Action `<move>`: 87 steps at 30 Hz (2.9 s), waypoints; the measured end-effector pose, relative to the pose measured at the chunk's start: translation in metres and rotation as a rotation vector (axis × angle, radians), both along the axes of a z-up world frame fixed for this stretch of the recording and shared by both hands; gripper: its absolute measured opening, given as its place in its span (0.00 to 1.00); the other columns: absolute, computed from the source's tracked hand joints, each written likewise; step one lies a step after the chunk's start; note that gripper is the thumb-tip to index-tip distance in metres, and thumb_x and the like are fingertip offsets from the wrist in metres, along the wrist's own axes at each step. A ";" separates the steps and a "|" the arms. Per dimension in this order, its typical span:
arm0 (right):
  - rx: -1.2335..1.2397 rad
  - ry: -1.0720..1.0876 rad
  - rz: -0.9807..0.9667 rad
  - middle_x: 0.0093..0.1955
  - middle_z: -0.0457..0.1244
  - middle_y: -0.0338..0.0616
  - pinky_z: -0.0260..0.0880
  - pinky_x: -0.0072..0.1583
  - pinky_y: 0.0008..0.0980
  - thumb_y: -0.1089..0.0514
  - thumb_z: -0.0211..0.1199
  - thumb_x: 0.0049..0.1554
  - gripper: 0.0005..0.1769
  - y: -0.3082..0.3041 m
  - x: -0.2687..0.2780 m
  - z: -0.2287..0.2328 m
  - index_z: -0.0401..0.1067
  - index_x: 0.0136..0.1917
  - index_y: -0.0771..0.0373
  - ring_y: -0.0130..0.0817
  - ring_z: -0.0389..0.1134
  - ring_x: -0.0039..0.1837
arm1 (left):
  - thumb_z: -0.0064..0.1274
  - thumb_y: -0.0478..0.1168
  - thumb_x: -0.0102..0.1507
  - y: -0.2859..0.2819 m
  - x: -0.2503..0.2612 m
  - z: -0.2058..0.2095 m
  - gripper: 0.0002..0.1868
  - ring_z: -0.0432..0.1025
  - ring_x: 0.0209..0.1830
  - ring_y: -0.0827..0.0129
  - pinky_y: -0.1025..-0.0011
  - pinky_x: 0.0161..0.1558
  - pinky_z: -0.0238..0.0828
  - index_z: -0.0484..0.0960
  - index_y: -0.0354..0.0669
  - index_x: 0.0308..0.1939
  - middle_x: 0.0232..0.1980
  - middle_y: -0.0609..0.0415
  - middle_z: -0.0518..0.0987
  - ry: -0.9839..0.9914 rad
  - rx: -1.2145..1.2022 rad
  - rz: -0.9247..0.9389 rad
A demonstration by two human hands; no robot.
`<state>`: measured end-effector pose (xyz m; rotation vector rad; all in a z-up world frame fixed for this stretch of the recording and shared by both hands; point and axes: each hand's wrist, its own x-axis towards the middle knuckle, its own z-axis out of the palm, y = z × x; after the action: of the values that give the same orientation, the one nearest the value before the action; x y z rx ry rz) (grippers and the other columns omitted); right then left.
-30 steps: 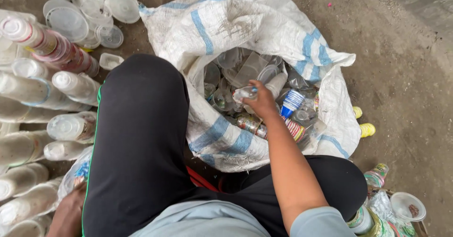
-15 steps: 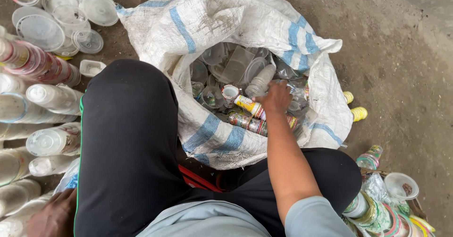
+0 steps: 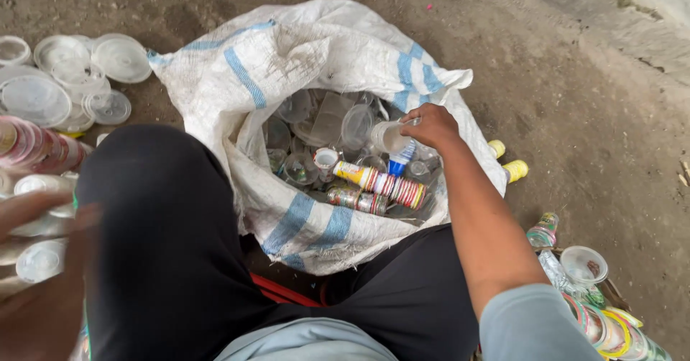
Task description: Sorting and stacking various plastic containers from a large sack into organized piles on the ground.
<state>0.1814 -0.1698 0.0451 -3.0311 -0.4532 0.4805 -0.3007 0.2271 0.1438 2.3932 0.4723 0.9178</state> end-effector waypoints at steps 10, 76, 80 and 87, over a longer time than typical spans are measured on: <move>0.783 0.072 0.456 0.54 0.70 0.57 0.67 0.58 0.45 0.61 0.73 0.47 0.13 0.052 -0.119 0.163 0.82 0.48 0.61 0.50 0.69 0.57 | 0.73 0.42 0.48 -0.130 0.247 0.000 0.64 0.62 0.73 0.32 0.25 0.65 0.54 0.49 0.61 0.82 0.73 0.48 0.71 0.374 -0.145 -0.632; 0.702 -0.106 0.487 0.39 0.71 0.50 0.75 0.50 0.46 0.57 0.85 0.40 0.28 0.063 -0.118 0.126 0.77 0.54 0.58 0.53 0.74 0.41 | 0.56 0.36 0.69 -0.144 0.274 -0.010 0.18 0.69 0.53 0.43 0.43 0.55 0.70 0.66 0.36 0.58 0.50 0.41 0.64 -0.159 -0.563 -0.795; 0.846 -0.019 0.450 0.43 0.71 0.56 0.74 0.53 0.49 0.57 0.87 0.40 0.32 0.066 -0.110 0.098 0.77 0.55 0.63 0.55 0.74 0.43 | 0.58 0.36 0.68 -0.137 0.279 -0.007 0.18 0.69 0.56 0.36 0.36 0.57 0.68 0.68 0.36 0.58 0.51 0.38 0.64 -0.101 -0.476 -0.821; 0.744 0.109 0.260 0.64 0.66 0.58 0.65 0.68 0.61 0.60 0.85 0.35 0.48 0.067 -0.105 0.093 0.65 0.67 0.63 0.58 0.66 0.68 | 0.71 0.38 0.59 -0.126 0.279 -0.023 0.45 0.62 0.71 0.33 0.32 0.70 0.57 0.58 0.39 0.72 0.67 0.32 0.64 -0.061 -0.553 -0.758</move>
<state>0.0760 -0.1025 0.1384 -2.2338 -0.8081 0.3717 -0.0213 0.1007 0.1203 1.7915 -0.1970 0.4302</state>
